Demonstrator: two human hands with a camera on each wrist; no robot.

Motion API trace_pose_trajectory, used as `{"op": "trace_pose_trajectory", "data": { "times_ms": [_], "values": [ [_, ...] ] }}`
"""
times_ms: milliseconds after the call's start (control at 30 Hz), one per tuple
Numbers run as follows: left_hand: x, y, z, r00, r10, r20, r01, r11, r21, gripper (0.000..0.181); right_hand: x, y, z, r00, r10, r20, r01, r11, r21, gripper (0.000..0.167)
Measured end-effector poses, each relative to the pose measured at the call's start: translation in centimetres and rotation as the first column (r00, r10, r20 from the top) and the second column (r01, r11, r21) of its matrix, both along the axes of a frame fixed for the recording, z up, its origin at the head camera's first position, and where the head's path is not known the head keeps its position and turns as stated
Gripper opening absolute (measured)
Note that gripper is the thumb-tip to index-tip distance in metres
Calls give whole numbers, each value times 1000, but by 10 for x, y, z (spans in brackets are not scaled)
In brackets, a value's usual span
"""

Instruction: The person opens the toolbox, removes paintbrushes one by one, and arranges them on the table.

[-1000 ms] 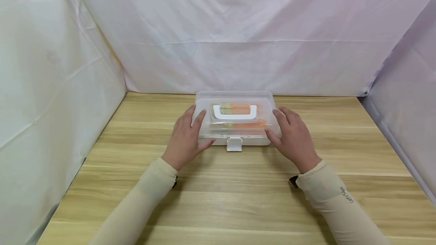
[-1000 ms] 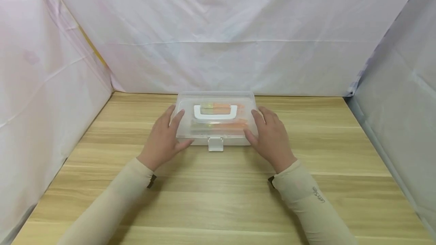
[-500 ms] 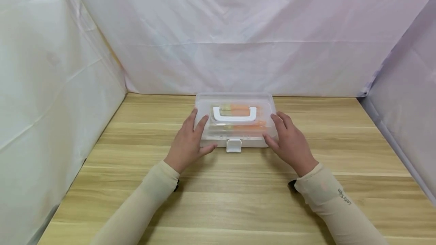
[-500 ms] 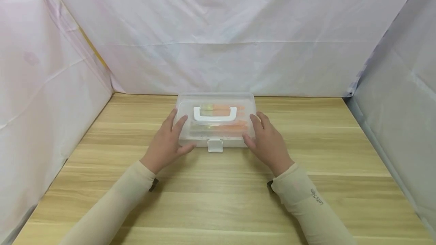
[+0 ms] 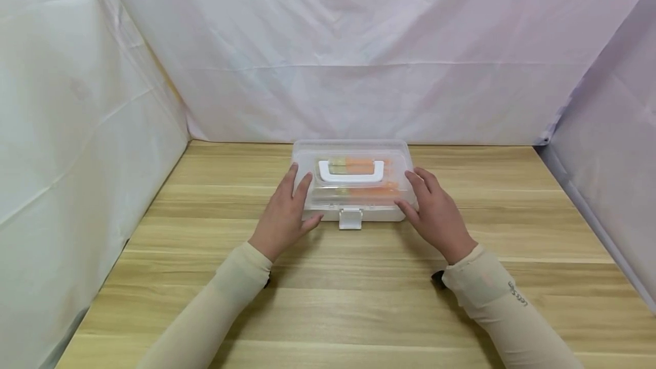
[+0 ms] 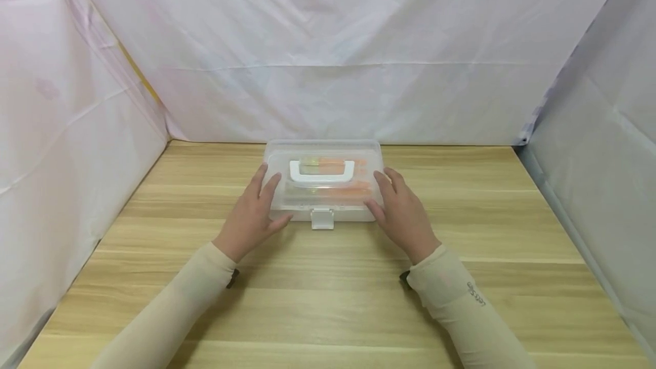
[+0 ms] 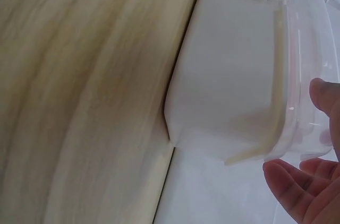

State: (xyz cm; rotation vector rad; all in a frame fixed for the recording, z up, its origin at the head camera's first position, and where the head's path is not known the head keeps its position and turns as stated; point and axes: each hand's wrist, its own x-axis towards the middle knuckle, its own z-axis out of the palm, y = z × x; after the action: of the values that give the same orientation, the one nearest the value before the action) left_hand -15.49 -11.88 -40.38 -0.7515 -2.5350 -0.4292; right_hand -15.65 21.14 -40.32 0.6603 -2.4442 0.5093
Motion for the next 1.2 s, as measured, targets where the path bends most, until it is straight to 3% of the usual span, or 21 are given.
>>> {"op": "trace_pose_trajectory", "data": {
  "times_ms": [333,633,933,1200],
  "values": [
    [-2,3,4,997,-35,-75,35,999,-11,78,-2,-1,3,1000,16,-11,-17,999,-50,60],
    [-6,0,13,995,-36,-94,35,999,-12,72,-4,-3,9,1000,27,-13,-29,993,-116,56],
    [-11,-5,23,983,-42,-179,59,994,90,70,-10,-1,14,998,69,7,-68,994,-82,86],
    [-13,-6,29,987,-34,-158,50,994,97,70,-16,-1,14,994,97,-57,-99,994,-44,89]
  ]
}}
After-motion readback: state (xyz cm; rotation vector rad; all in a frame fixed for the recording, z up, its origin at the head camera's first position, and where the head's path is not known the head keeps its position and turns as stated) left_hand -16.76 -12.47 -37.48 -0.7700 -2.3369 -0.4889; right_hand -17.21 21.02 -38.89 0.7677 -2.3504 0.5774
